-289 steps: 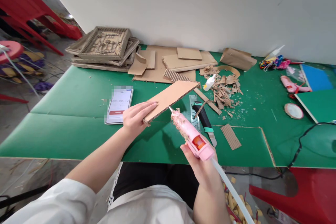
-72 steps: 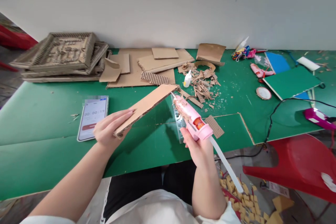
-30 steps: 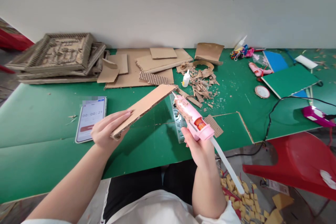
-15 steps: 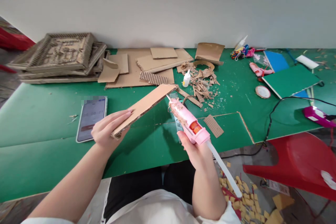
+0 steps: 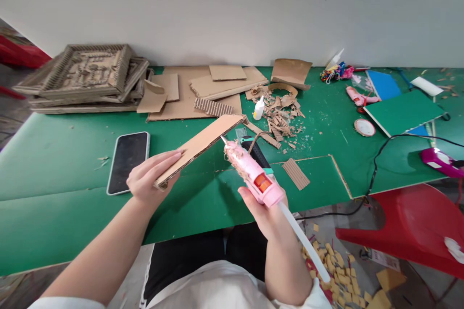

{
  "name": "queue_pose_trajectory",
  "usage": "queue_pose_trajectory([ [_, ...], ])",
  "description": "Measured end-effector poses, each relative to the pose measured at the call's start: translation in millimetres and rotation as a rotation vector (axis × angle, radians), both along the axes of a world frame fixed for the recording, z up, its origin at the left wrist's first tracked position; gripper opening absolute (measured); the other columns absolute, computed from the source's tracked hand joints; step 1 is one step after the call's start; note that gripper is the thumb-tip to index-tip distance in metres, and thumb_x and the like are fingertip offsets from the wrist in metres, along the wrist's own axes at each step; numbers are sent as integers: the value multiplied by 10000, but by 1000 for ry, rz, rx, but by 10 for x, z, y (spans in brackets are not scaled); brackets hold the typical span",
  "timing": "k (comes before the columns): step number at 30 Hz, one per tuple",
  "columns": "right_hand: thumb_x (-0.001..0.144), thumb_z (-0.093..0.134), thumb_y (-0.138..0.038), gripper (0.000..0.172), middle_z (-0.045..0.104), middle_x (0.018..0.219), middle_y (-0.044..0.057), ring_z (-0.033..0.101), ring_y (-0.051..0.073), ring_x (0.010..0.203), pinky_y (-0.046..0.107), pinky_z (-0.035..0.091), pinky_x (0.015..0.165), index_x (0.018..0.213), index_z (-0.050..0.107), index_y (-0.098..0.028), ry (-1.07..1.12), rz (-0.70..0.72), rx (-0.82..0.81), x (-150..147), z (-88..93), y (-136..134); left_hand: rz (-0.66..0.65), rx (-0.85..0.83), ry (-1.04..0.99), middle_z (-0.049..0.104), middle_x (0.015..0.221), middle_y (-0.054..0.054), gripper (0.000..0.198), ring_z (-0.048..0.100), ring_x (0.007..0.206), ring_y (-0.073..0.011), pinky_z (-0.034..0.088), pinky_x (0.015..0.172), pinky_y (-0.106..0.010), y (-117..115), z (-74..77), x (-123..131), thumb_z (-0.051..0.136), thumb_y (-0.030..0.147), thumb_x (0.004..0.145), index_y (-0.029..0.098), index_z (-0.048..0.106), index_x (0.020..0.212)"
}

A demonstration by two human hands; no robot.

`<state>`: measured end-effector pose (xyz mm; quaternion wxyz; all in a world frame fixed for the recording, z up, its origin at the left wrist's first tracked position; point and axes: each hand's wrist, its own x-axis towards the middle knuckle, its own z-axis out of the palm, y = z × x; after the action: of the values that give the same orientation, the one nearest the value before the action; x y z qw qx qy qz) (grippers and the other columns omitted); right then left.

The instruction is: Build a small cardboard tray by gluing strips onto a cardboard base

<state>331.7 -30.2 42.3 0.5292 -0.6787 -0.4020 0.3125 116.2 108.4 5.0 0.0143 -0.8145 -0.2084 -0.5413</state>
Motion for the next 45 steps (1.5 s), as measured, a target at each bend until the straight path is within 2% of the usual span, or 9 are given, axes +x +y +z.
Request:
queue_pose_trajectory([
  [6,747,673,-471,270,484,525,-31,490,128,483,273,407,453,709,586,-218,-12,13,-13,-29,30,-19,18,-5,6,730,984,-85,256,711,854,-192,597,733,-279,-2,-3,-1,599,206,860,186,633,1113],
  [12,740,677,-463,281,492,508,-31,498,128,481,269,409,449,644,558,-228,-7,35,-12,-66,104,-28,9,-2,3,730,974,-101,269,711,850,-200,596,742,-289,-2,-2,-1,613,182,844,163,640,1111],
  [22,750,672,-470,272,492,523,-34,496,127,477,271,423,467,721,576,-217,-29,2,-11,3,-1,-21,16,-3,1,732,980,-90,252,713,847,-198,599,728,-287,-6,7,8,599,203,855,179,637,1103],
  [27,758,666,-459,268,486,501,-30,530,144,509,283,455,509,678,580,-218,-53,33,-6,-9,27,-31,11,-5,8,730,980,-91,254,711,854,-194,599,739,-285,-8,11,6,593,196,860,177,635,1110],
  [32,747,679,-458,268,494,517,-32,520,137,503,277,436,485,692,573,-218,-33,1,-17,-2,17,-25,-13,5,-4,727,983,-111,285,708,860,-199,597,743,-290,-3,6,4,617,157,837,155,636,1122],
  [37,740,685,-452,308,492,512,-29,515,131,505,280,453,519,617,527,-218,-32,-9,-7,3,16,-2,-13,3,-3,728,976,-109,284,708,855,-198,598,741,-292,0,1,2,616,159,837,158,637,1121],
  [45,737,690,-386,270,490,493,-49,451,96,421,250,393,429,640,510,-210,38,-42,22,8,35,38,-6,11,-2,729,970,-110,263,709,848,-193,595,730,-281,-6,7,9,616,155,834,149,640,1096],
])
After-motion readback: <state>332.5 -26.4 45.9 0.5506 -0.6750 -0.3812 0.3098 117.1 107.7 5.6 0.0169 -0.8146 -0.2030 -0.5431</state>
